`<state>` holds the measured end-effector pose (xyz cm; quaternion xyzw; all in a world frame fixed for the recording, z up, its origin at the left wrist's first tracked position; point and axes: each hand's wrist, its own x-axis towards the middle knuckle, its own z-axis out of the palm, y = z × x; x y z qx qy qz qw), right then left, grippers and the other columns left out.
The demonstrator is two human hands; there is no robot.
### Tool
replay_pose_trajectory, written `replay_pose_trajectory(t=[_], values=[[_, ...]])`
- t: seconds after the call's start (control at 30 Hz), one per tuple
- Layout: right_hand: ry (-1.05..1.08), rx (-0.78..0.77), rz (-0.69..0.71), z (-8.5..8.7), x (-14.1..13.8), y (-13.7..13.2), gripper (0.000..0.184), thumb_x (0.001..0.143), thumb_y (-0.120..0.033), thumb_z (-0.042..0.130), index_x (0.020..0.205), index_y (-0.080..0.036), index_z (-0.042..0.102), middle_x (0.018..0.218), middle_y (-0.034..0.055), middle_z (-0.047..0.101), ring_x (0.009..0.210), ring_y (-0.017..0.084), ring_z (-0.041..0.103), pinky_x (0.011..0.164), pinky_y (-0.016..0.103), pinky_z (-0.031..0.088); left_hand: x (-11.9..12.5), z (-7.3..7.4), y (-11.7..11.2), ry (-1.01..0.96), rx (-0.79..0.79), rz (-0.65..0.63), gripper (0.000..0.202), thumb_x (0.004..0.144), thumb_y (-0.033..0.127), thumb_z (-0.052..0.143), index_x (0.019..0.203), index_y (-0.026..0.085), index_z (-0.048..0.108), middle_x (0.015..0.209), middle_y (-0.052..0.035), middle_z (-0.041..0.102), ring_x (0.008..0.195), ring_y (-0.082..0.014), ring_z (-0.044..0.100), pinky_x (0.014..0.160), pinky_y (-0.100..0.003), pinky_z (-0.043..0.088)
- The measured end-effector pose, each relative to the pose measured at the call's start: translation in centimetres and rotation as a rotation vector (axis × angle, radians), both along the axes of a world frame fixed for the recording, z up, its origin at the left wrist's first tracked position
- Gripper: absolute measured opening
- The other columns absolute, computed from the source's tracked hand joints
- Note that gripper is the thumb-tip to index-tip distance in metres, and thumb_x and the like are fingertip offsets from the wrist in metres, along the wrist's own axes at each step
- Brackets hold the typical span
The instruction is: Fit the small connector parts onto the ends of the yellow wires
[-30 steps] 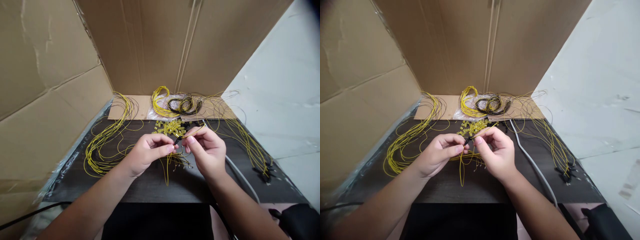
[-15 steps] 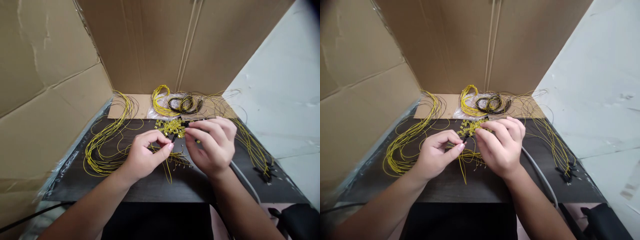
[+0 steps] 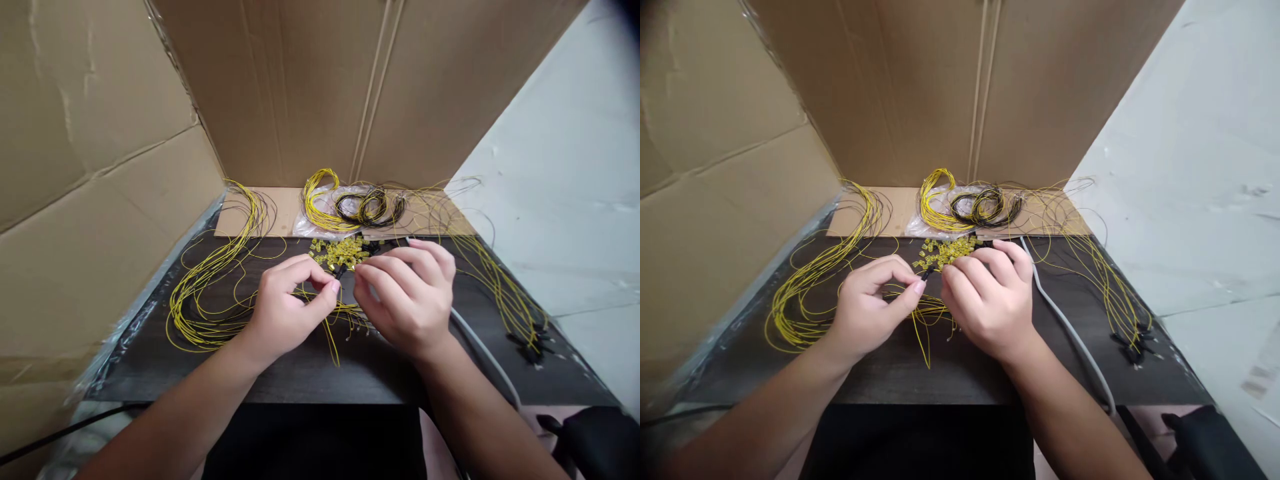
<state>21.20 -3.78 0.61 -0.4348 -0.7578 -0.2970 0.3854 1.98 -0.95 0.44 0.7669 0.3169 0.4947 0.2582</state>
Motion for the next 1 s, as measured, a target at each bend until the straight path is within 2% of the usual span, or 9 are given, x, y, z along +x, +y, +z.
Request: replay_pose_trajectory(t=[0.27,0.6,0.77,1.0], values=[[-0.065,-0.022,-0.015,-0.15,-0.43,0.12,0.01,0.081,-0.02,0.072,0.087,-0.021,0.065,0.084,-0.0055,0.075,0.079,0.015,0.063,0.098,0.041,0.044,0.0,-0.32,0.04,0.129,0.194,0.134,0.011,0.077,0.01,0.068,0.069,0.014,0.061,0.069,0.0002,0.059,0.066,-0.0109,0.054,0.066,-0.026,0.044],[-0.048,-0.034,0.041,-0.25,-0.29,0.05,0.013,0.082,-0.019,0.073,0.094,-0.019,0.066,0.084,-0.0041,0.076,0.077,0.014,0.063,0.094,0.04,0.047,0.15,-0.19,-0.12,0.134,0.064,0.093,0.004,0.085,0.014,0.064,0.082,0.014,0.065,0.073,-0.0002,0.061,0.068,-0.01,0.056,0.065,-0.024,0.046],[-0.091,-0.075,0.046,-0.52,-0.32,0.25,0.016,0.086,-0.018,0.07,0.102,-0.019,0.066,0.092,-0.0016,0.075,0.083,0.016,0.062,0.094,0.04,0.046,0.1,-0.41,0.02,0.117,0.082,0.162,0.006,0.087,0.016,0.064,0.085,0.014,0.069,0.074,-0.001,0.065,0.067,-0.0101,0.058,0.066,-0.024,0.047],[-0.138,-0.143,-0.022,-0.54,-0.66,0.47,0.003,0.089,-0.021,0.065,0.087,-0.018,0.066,0.078,0.0004,0.07,0.078,0.017,0.059,0.09,0.039,0.045,0.07,-0.68,0.11,0.154,0.157,0.211,0.009,0.085,0.017,0.068,0.09,0.015,0.075,0.077,-0.0019,0.071,0.069,-0.0115,0.063,0.071,-0.027,0.05]])
